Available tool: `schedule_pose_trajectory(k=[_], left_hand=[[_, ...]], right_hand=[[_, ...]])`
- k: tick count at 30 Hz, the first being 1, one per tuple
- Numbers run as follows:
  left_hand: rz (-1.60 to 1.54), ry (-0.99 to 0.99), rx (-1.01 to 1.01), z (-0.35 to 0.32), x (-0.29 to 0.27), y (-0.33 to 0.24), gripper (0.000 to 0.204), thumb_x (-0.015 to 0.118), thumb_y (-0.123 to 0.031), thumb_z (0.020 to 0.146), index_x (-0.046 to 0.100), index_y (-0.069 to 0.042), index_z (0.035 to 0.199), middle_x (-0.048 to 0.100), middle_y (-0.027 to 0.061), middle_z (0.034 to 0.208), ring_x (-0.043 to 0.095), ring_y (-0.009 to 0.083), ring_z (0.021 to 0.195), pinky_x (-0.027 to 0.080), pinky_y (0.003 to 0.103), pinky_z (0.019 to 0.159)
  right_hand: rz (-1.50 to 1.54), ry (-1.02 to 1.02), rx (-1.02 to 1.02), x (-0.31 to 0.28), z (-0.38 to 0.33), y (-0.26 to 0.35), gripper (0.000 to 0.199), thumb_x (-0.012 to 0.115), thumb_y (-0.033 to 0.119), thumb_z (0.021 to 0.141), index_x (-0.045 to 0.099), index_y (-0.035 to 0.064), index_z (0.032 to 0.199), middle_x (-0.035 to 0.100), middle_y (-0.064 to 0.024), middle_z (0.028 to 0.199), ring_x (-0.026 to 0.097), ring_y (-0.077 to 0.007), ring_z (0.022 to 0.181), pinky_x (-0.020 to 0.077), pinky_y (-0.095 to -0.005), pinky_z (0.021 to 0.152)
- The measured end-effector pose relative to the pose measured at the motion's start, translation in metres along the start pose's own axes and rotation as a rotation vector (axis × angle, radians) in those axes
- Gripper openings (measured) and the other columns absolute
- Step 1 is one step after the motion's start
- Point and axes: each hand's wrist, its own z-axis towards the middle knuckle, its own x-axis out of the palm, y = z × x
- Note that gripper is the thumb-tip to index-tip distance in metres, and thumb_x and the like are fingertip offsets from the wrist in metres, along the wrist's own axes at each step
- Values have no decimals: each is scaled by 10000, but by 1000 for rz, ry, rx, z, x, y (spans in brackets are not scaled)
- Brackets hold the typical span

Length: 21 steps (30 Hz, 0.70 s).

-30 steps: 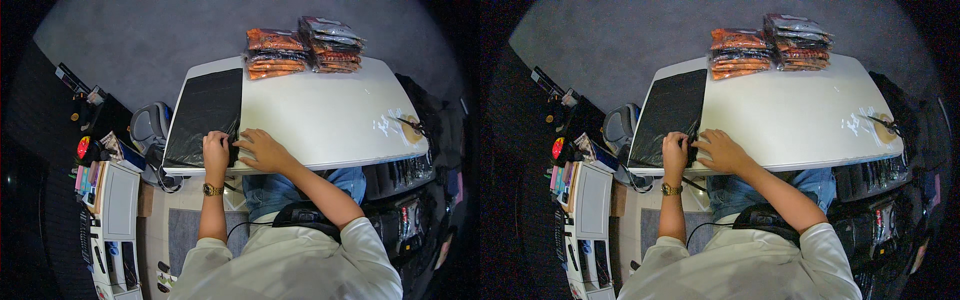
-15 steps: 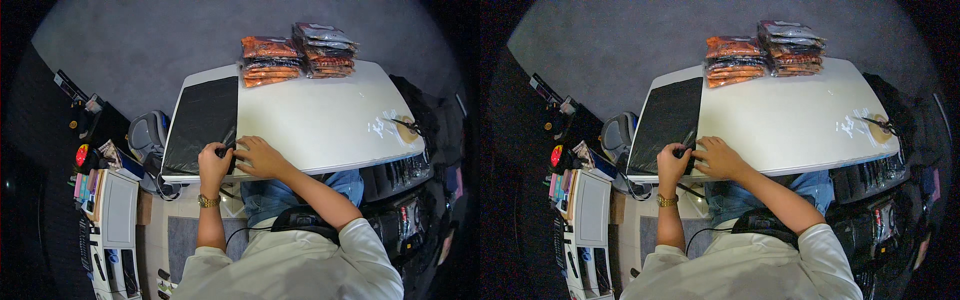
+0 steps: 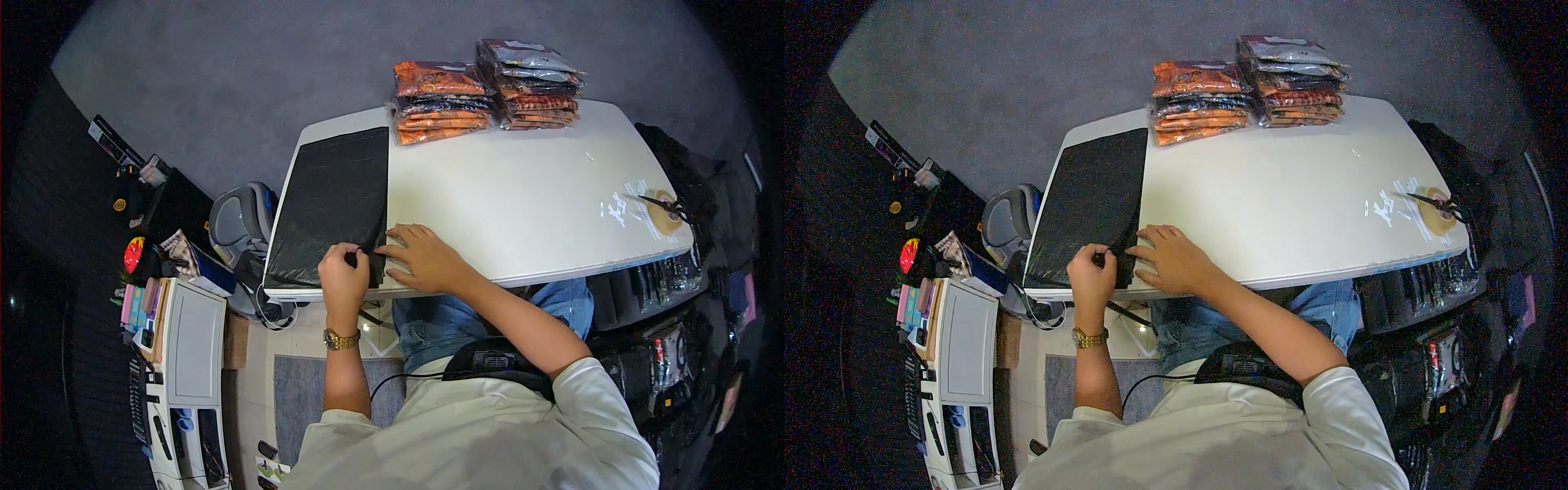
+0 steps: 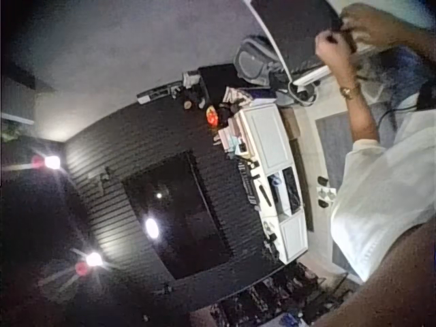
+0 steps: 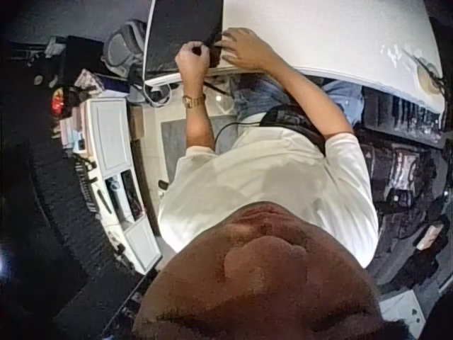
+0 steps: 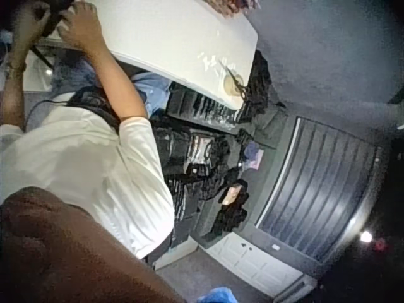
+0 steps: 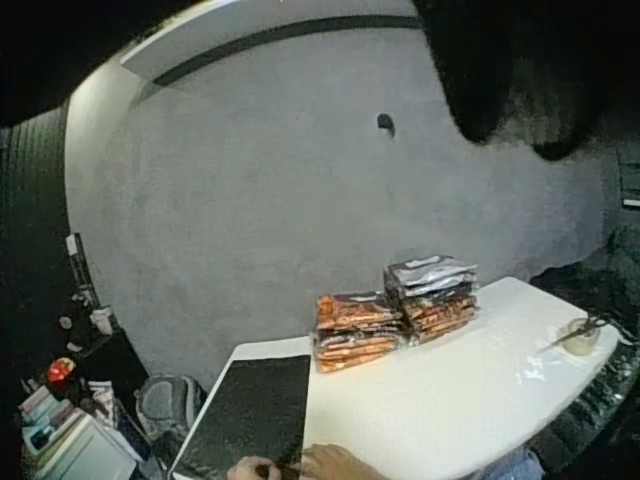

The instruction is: Packaging folded t-shirts into black plastic shipping mailers and sealing them.

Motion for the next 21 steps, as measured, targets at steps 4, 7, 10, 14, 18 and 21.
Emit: schedule_pose_trajectory(k=[4,7,10,14,18,21], left_hand=[[40,-247,69,5,-16,8,117,755,-68,899,765,44,930,746,206,921,729,388,845,569,449,789],[-12,-322,83,9,-31,-7,126,805,-61,894,747,48,863,748,189,876,720,338,781,560,413,753],[-151,-246,42,7,-32,-27,235,872,-83,870,699,51,785,687,130,706,623,207,627,504,336,643],[-296,-107,76,3,-18,-72,233,858,-123,915,708,27,818,724,93,678,652,93,588,506,286,566],[-446,25,115,8,9,-104,182,807,-125,946,744,31,876,764,131,752,747,163,664,567,317,627],[-473,122,160,10,29,-124,177,787,-150,954,780,26,955,777,155,795,776,216,724,585,336,682]], right_hand=[[6,18,18,1,-1,0,514,708,339,956,650,159,1434,581,-206,1454,501,-403,1404,375,-523,1207],[-6,10,11,2,0,-1,512,708,336,957,651,142,1428,572,-206,1462,496,-404,1408,371,-506,1214],[23,52,63,-3,4,-1,596,749,394,918,635,113,1432,565,-205,1468,495,-412,1404,389,-499,1204],[176,18,106,-25,-5,10,784,819,463,846,581,36,1459,566,-235,1451,513,-426,1381,388,-512,1201],[640,-153,184,-30,-27,20,942,917,414,768,499,-39,1480,540,-283,1467,528,-424,1372,404,-480,1189],[599,-377,292,-29,-51,12,745,918,295,802,583,-40,1377,677,-221,1284,675,-303,1160,526,-398,1020]])
